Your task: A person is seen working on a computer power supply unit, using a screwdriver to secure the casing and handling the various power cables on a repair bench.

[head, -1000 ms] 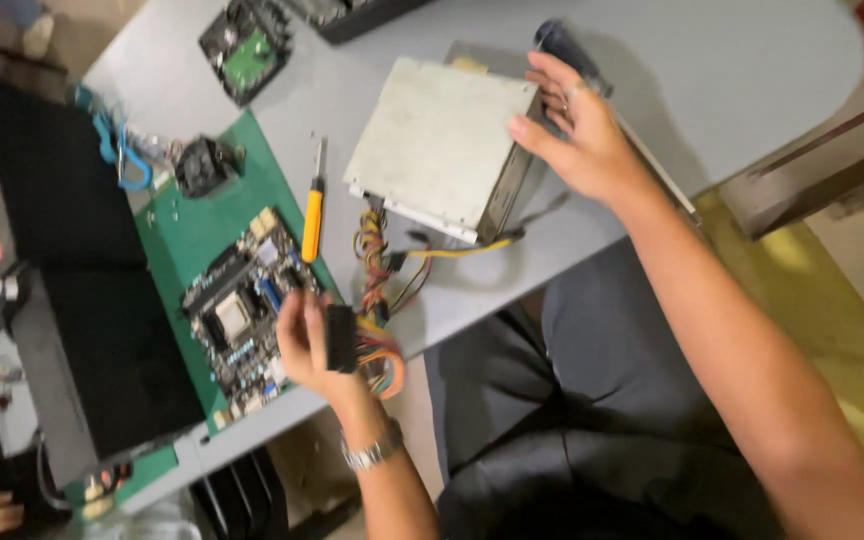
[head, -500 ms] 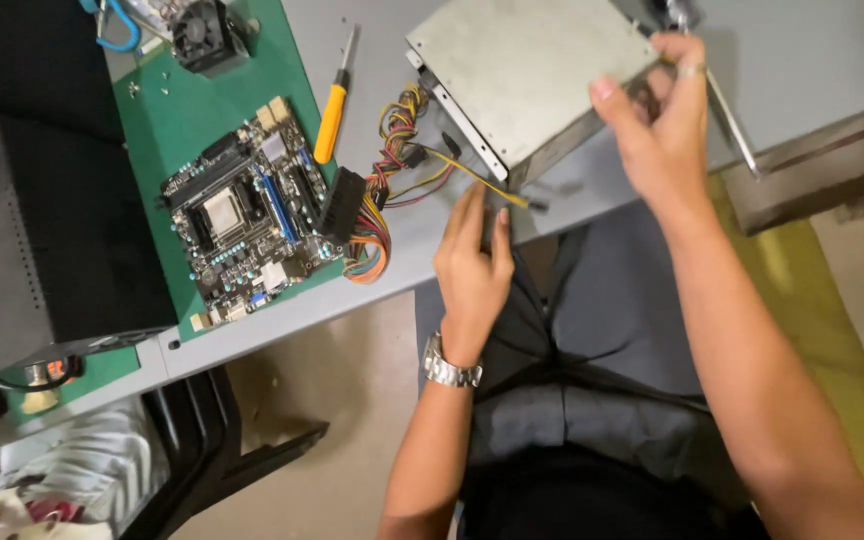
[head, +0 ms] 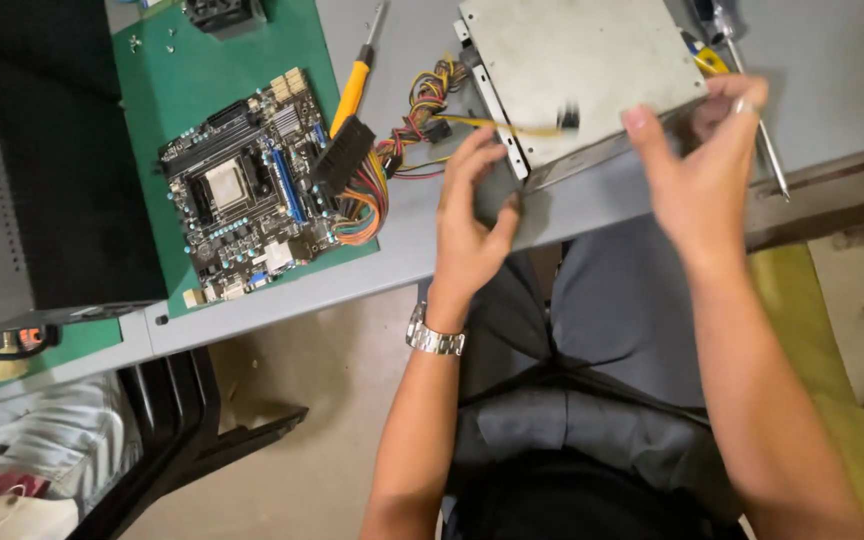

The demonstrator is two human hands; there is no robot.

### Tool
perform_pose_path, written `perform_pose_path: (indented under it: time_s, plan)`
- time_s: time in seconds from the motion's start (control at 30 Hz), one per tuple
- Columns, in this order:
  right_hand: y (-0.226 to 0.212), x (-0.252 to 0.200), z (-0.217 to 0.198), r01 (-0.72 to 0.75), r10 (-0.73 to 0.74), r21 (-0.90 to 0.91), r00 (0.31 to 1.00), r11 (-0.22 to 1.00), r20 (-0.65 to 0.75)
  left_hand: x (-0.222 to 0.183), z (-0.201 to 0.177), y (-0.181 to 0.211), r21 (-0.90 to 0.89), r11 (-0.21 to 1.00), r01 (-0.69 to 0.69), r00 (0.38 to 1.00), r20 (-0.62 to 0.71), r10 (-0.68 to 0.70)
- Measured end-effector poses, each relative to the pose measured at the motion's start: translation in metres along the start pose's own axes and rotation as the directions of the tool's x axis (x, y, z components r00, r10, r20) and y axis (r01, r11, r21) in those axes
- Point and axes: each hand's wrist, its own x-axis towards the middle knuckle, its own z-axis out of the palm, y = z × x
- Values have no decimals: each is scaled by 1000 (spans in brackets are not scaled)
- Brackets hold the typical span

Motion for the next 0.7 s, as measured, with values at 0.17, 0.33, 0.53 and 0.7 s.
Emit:
perform_pose_path:
  time_s: [0.17, 0.33, 0.53, 0.7]
  plan:
    - [14, -19, 3, 546, -551, -89, 832, 833, -66, -5, -3, -22, -33, 999, -31, 999, 14, 32]
    - [-4, -26, 13, 888, -823, -362, 419, 284, 383, 11, -18, -15, 71, 986, -148, 988, 65, 143]
    - [-39, 1, 21, 837, -861, -547, 273, -7, 429, 25, -32, -28, -4, 965, -264, 959, 106, 263]
    - [-41, 19, 11, 908, -859, -403, 116, -112, 499, 19, -31, -44, 79, 944, -321, 928, 226, 297]
